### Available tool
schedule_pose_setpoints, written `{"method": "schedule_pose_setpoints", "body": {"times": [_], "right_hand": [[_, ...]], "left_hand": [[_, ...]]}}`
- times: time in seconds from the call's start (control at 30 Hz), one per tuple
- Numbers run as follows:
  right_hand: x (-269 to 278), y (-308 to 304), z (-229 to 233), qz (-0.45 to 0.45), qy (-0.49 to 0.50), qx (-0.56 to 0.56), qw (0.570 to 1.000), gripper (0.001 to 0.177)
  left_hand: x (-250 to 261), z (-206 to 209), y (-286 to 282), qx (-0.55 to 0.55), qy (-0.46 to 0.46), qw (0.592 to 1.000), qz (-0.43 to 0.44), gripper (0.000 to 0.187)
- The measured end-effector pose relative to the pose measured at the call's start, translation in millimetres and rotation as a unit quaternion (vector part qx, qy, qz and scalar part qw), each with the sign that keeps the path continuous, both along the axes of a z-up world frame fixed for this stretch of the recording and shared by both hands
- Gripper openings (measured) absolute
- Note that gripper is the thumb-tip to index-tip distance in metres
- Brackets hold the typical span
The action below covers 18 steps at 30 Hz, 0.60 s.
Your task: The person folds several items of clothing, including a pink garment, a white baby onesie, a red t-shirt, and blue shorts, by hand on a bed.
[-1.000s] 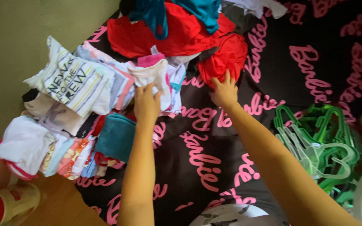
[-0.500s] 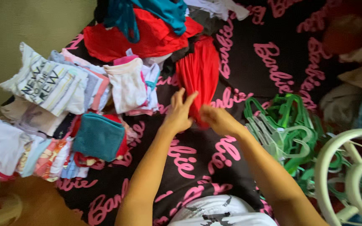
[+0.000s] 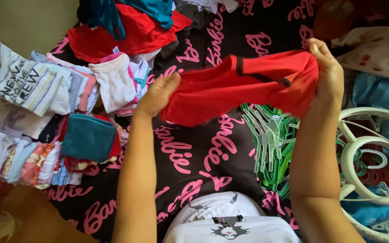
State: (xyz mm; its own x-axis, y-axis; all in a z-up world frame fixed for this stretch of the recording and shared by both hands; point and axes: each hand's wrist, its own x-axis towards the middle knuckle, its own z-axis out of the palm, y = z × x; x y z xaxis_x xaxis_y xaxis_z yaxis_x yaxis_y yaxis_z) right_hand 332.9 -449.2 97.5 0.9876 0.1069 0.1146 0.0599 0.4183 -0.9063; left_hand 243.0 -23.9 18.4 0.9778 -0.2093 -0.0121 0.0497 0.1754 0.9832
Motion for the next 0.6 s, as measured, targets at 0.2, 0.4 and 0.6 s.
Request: {"method": "schedule_pose_setpoints", "body": {"times": [0.2,0.4,0.6], "right_hand": [[-38.1,51.3,20.5,-0.054,-0.125,-0.311,0.941,0.028],[-62.6,145.9,-8.8,0.036,-0.245,-0.532,0.81,0.066],[-51.3,138.9,-76.6,0.103,0.151,-0.415,0.891,0.048]], "left_hand": [[-9.3,61.8,-23.5,0.102,-0.097,0.981,0.131,0.034],[-31.0,115.1,-94.4,-0.093,-0.055,0.994,-0.011,0.035],[-56.6,83.1,-48.2,-0.096,-0.117,0.987,0.054,0.053]]}}
